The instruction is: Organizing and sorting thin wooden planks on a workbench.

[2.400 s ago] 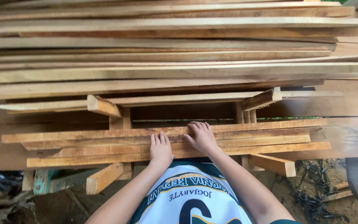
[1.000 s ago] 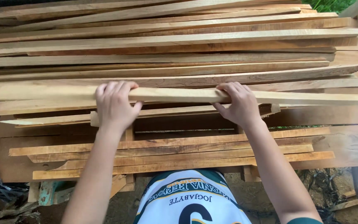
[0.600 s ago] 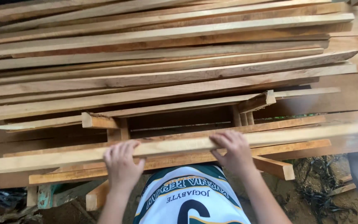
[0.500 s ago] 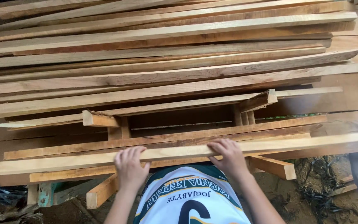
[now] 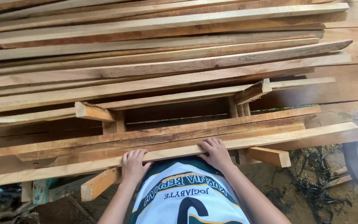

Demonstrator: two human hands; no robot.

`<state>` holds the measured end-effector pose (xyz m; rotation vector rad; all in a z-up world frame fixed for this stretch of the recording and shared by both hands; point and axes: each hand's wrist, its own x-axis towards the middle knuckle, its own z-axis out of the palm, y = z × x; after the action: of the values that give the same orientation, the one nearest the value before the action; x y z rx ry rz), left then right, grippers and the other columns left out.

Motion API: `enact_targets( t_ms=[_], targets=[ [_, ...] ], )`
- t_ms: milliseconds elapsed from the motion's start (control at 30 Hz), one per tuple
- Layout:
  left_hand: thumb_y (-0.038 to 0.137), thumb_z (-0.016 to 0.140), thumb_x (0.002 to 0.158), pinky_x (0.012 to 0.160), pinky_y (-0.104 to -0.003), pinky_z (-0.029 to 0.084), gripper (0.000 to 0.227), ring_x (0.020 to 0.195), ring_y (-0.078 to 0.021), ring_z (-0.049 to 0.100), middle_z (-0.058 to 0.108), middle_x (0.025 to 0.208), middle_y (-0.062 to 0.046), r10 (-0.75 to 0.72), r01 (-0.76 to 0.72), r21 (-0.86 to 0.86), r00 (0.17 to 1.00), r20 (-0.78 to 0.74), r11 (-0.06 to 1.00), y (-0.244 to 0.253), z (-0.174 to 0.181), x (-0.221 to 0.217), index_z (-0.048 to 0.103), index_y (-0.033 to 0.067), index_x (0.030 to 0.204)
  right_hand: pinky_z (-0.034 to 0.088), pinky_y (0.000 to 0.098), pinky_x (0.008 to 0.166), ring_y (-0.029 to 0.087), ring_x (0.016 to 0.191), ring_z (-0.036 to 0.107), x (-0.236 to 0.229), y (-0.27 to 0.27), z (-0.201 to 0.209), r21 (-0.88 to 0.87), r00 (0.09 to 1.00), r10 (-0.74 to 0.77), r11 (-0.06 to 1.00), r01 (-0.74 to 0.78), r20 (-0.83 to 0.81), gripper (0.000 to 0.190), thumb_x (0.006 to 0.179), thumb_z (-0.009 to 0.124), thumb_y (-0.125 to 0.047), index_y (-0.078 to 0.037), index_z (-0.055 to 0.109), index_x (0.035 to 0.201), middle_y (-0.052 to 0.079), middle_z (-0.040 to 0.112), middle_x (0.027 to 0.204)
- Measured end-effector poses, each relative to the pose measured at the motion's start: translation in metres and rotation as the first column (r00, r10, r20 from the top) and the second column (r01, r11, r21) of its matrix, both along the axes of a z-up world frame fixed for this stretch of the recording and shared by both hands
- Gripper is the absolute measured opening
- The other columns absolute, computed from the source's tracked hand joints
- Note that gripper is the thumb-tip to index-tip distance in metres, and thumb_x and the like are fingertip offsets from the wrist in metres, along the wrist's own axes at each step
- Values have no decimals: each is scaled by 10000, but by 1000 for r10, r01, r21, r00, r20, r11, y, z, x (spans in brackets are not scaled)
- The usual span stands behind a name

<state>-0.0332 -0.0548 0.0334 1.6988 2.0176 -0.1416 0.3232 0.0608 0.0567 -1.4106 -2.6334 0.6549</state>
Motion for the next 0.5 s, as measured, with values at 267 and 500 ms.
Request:
enact_targets(
  t_ms=[267, 500],
  targets=[
    [388, 788, 828, 1162, -446, 354, 530, 1363, -165, 440, 558, 1329, 88, -43, 45, 49, 998, -49, 998, -4, -8, 5, 586, 293, 1309, 428, 376, 1007, 182, 1163, 586, 0, -12, -26, 113, 1000, -3, 994, 1, 20, 575, 676, 879, -391, -270, 654, 1192, -67, 633, 1166],
    [428, 781, 817, 1128, -437, 402, 503, 1364, -166, 427, 547, 1289, 121, -105, 108, 77, 994, -44, 991, -2, -5, 3, 610, 328, 1279, 424, 378, 987, 193, 1154, 587, 0, -13, -13, 132, 997, 26, 991, -17, -67, 495, 772, 822, -404, -255, 675, 1220, -47, 641, 1157]
  ],
)
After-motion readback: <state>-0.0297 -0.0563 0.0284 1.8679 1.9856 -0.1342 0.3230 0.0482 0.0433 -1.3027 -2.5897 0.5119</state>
